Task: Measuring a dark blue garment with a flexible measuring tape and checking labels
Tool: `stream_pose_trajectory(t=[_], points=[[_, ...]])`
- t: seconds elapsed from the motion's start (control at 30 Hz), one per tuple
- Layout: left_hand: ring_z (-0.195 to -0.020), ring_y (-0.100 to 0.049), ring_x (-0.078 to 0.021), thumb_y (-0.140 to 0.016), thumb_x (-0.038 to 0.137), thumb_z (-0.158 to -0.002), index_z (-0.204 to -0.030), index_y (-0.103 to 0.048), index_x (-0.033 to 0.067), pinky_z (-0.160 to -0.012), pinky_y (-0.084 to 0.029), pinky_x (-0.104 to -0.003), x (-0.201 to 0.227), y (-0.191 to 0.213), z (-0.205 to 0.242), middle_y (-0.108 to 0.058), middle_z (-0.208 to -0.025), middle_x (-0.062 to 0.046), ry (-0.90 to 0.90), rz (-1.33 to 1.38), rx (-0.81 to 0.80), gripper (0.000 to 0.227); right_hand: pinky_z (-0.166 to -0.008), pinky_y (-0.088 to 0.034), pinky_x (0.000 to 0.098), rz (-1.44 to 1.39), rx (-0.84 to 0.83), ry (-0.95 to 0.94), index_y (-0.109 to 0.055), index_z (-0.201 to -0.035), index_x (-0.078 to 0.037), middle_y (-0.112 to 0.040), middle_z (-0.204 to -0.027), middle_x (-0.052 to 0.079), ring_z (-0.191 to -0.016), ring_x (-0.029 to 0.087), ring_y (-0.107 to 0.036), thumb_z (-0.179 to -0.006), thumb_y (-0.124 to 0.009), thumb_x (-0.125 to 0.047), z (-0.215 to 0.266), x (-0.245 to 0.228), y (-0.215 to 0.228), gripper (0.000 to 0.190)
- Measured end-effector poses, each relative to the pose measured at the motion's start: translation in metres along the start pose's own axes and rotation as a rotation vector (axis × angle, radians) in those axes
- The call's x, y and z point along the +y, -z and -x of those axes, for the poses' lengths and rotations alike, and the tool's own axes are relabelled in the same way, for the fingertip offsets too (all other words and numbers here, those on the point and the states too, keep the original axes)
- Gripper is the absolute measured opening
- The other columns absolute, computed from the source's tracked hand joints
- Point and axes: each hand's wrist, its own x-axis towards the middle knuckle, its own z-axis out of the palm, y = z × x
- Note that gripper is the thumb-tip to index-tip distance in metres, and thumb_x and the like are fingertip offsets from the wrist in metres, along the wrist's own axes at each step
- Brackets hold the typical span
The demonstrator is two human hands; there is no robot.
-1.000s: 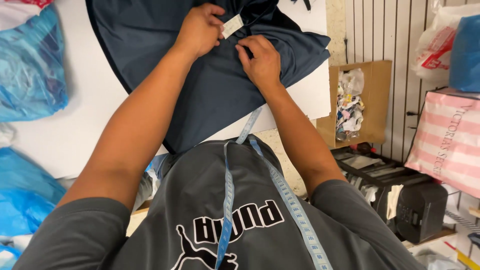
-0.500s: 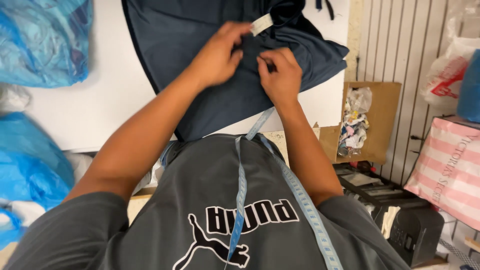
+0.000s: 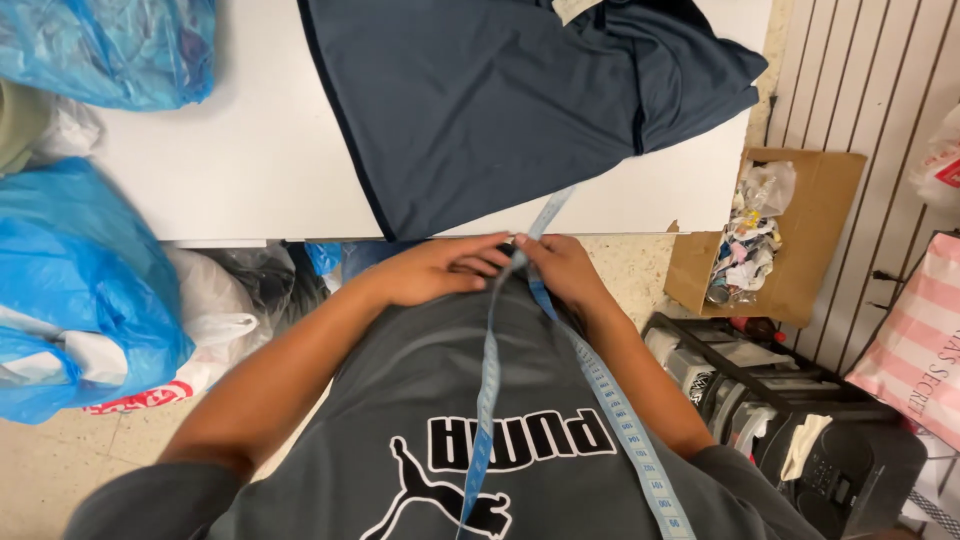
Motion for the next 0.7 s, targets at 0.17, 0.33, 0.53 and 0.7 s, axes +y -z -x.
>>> stream_pose_trajectory(t=[0.17,0.33,0.53,0.7], points=[[-0.127,-0.061,-0.0461,-0.052,0.009,-0.103,-0.15,-0.049,0.0025,-0.107,-0.048,-0.059,0.006,-0.009,-0.037,-0.067,-0.136,-0.023,-0.061,-0.408,-0.404,0.048,-0.077,-0.053,0.0305,-0.539,0.044,0.25,-0.073,-0.123,-0.002,-0.075,-0.111,0.015,-0.087,0.019,-0.063,-0.107,-0.054,-0.016,0.006,0.019,-0.025,0.029],[-0.118,-0.068,-0.037,-0.054,0.035,-0.104,-0.127,-0.071,0.0182,-0.103,-0.052,-0.05,0.033,0.013,0.006,-0.076,-0.119,-0.01,0.134,-0.601,-0.177,0.033,-0.053,-0.041,0.0217,-0.554,0.016,0.263,-0.069,-0.131,-0.002,-0.073,-0.1,0.01,-0.061,0.011,-0.053,-0.107,-0.046,-0.017,0.077,-0.023,-0.011,0.036],[-0.091,-0.075,-0.035,-0.065,0.048,-0.091,-0.097,-0.083,0.0307,-0.079,-0.06,-0.048,0.015,0.054,0.078,-0.079,-0.086,-0.002,0.489,-0.995,0.284,0.025,-0.052,-0.04,0.0345,-0.207,0.077,0.26,-0.082,-0.089,-0.01,-0.069,-0.07,0.009,-0.061,0.015,-0.05,-0.097,-0.074,-0.029,0.067,-0.048,-0.054,0.022],[-0.076,-0.077,-0.0296,-0.072,0.041,-0.091,-0.102,-0.076,0.0228,-0.061,-0.062,-0.043,-0.013,0.06,0.089,-0.076,-0.078,-0.001,0.399,-0.999,0.651,0.022,-0.046,-0.037,0.0262,-0.309,-0.002,0.285,-0.08,-0.09,-0.013,-0.068,-0.063,0.006,-0.051,0.014,-0.051,-0.105,-0.06,-0.031,0.033,-0.067,-0.105,0.031]])
